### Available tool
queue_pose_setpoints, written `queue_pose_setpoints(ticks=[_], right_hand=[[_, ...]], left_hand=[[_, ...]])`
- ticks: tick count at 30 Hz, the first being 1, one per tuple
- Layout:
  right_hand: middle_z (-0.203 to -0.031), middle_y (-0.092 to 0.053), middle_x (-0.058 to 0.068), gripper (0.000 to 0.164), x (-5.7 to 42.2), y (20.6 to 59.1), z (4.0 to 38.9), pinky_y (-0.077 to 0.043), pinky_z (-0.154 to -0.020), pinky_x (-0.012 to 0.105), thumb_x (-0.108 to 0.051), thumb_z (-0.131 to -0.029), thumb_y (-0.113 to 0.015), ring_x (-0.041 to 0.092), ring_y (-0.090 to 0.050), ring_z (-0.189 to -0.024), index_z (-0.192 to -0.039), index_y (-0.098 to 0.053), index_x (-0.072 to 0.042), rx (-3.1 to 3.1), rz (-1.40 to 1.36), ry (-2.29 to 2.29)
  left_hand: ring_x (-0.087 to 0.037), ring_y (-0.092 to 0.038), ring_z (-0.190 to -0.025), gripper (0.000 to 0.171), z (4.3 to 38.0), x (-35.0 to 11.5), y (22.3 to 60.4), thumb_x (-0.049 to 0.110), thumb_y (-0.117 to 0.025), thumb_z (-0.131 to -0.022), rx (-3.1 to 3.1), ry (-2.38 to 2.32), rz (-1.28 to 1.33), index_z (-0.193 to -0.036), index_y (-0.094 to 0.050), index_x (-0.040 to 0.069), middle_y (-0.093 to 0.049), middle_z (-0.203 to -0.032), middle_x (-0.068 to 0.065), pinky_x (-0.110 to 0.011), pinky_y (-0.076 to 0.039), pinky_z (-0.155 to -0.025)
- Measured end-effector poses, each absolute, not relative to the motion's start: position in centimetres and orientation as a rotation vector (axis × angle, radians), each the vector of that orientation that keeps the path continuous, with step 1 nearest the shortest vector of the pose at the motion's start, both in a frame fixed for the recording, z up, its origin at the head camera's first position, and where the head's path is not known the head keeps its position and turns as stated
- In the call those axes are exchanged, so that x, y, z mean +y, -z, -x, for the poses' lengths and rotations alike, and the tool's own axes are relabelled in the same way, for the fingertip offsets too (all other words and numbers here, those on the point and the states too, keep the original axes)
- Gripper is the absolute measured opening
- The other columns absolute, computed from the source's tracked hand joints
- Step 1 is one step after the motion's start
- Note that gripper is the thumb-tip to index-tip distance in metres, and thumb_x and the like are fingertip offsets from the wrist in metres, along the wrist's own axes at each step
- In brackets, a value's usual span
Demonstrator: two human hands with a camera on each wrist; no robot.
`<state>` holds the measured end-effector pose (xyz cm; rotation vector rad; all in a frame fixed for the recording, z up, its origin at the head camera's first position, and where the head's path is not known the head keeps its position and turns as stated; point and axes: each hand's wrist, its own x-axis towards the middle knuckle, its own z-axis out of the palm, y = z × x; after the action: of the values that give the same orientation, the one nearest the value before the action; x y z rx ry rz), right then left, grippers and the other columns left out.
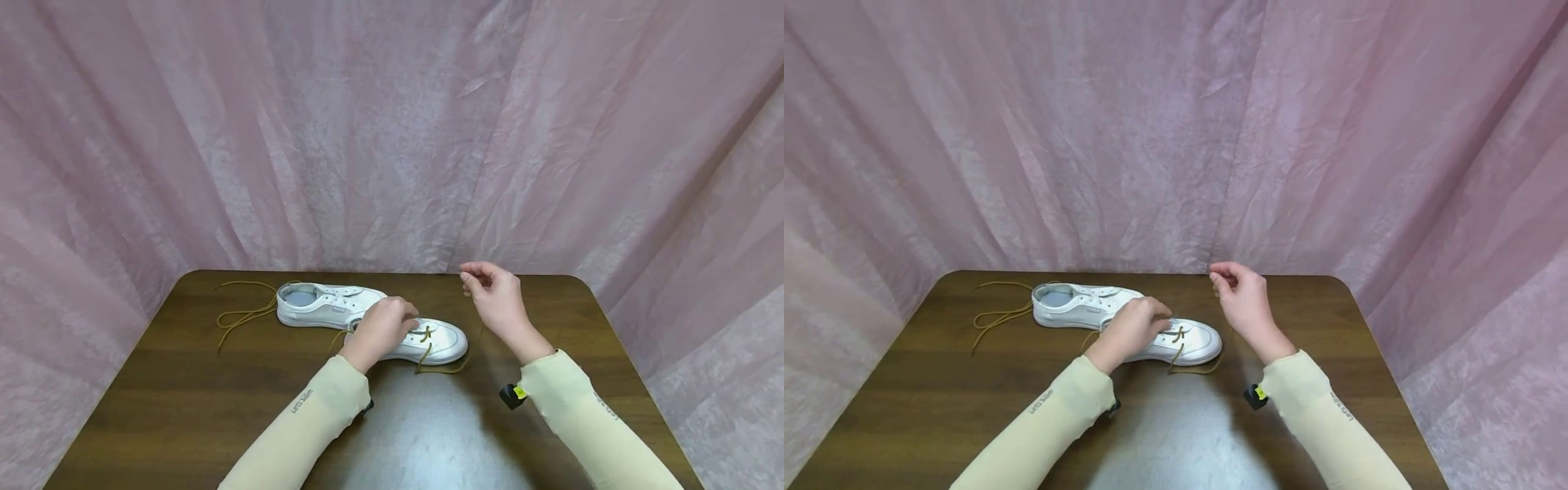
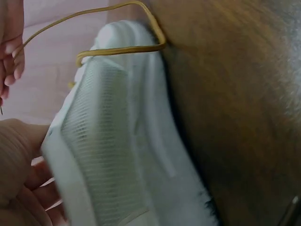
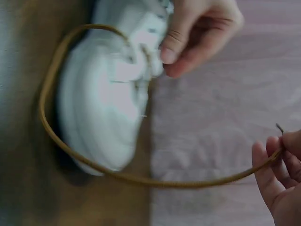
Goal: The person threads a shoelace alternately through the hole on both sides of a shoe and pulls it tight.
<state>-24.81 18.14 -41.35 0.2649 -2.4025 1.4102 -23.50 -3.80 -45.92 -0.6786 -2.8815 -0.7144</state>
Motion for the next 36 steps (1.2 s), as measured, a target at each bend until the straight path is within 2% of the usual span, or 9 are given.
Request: queue_pose_setpoints(ticks=[3, 8, 12, 15, 21, 25, 29, 36], right_hand=[[-0.08, -0.066, 0.006, 0.009, 17.5, 43.1, 24.7, -0.055, -0.059, 0.027, -0.016, -0.092, -0.059, 0.022, -0.065, -0.066, -0.097, -0.067, -0.014, -2.494, -0.297, -1.478], [-0.08, -0.066, 0.001, 0.008, 16.6, 44.6, 24.6, -0.049, -0.058, 0.026, -0.018, -0.093, -0.057, 0.018, -0.061, -0.069, -0.096, -0.065, -0.018, -2.627, -0.332, -1.353], [-0.091, -0.067, -0.005, 0.01, 15.9, 45.6, 24.4, -0.049, -0.07, 0.029, -0.022, -0.093, -0.057, 0.011, -0.06, -0.082, -0.098, -0.066, -0.018, -2.725, -0.369, -1.237], [-0.092, -0.067, -0.006, 0.01, 15.6, 46.2, 24.2, -0.05, -0.074, 0.031, -0.024, -0.093, -0.058, 0.01, -0.061, -0.085, -0.097, -0.066, -0.019, -2.805, -0.399, -1.137], [-0.089, -0.067, -0.006, 0.008, 15.5, 46.9, 24.0, -0.047, -0.07, 0.031, -0.021, -0.089, -0.064, 0.011, -0.058, -0.078, -0.093, -0.069, -0.017, -2.888, -0.492, -0.971], [-0.09, -0.067, -0.006, 0.005, 15.6, 47.4, 23.9, -0.047, -0.07, 0.028, -0.021, -0.088, -0.065, 0.008, -0.058, -0.078, -0.091, -0.069, -0.02, -2.932, -0.556, -0.906], [-0.089, -0.066, -0.006, 0.004, 15.6, 47.7, 23.9, -0.048, -0.071, 0.027, -0.021, -0.087, -0.066, 0.007, -0.059, -0.079, -0.089, -0.069, -0.02, -2.933, -0.598, -0.861], [-0.086, -0.061, -0.008, 0.005, 15.6, 47.4, 23.9, -0.046, -0.069, 0.028, -0.022, -0.09, -0.063, 0.008, -0.056, -0.075, -0.088, -0.066, -0.02, -2.891, -0.672, -0.782]], left_hand=[[-0.011, -0.064, -0.092, 0.019, 23.4, -3.8, 46.4, 0.033, -0.071, -0.081, -2.889, 0.688, 0.72, -0.095, -0.074, 0.02, -0.071, -0.095, 0.007, -0.03, -0.05, -0.083], [-0.012, -0.064, -0.091, 0.025, 23.3, -4.1, 46.2, 0.036, -0.076, -0.075, -2.848, 0.61, 0.785, -0.095, -0.075, 0.021, -0.071, -0.095, 0.008, -0.029, -0.049, -0.082], [-0.012, -0.062, -0.086, 0.01, 23.1, -4.1, 46.2, 0.025, -0.072, -0.08, -2.789, 0.416, 0.89, -0.09, -0.075, 0.024, -0.07, -0.091, 0.01, -0.032, -0.048, -0.076], [-0.012, -0.06, -0.083, 0.011, 22.9, -4.0, 46.8, 0.021, -0.066, -0.084, -2.721, 0.235, 0.924, -0.087, -0.074, 0.028, -0.068, -0.088, 0.011, -0.032, -0.045, -0.07], [-0.011, -0.058, -0.078, 0.01, 22.8, -3.6, 47.7, 0.024, -0.064, -0.086, -2.574, 0.133, 0.916, -0.083, -0.072, 0.029, -0.065, -0.084, 0.011, -0.029, -0.042, -0.065], [-0.011, -0.057, -0.074, 0.012, 22.8, -3.3, 48.1, 0.025, -0.063, -0.086, -2.483, 0.117, 0.933, -0.078, -0.07, 0.029, -0.063, -0.08, 0.01, -0.028, -0.041, -0.063], [-0.01, -0.057, -0.072, 0.012, 22.9, -3.1, 48.5, 0.029, -0.063, -0.087, -2.436, 0.117, 0.931, -0.077, -0.07, 0.029, -0.063, -0.08, 0.011, -0.029, -0.04, -0.063], [-0.012, -0.057, -0.071, 0.012, 22.9, -3.1, 48.8, 0.024, -0.065, -0.085, -2.37, 0.15, 0.918, -0.074, -0.069, 0.026, -0.064, -0.079, 0.01, -0.03, -0.04, -0.061]])
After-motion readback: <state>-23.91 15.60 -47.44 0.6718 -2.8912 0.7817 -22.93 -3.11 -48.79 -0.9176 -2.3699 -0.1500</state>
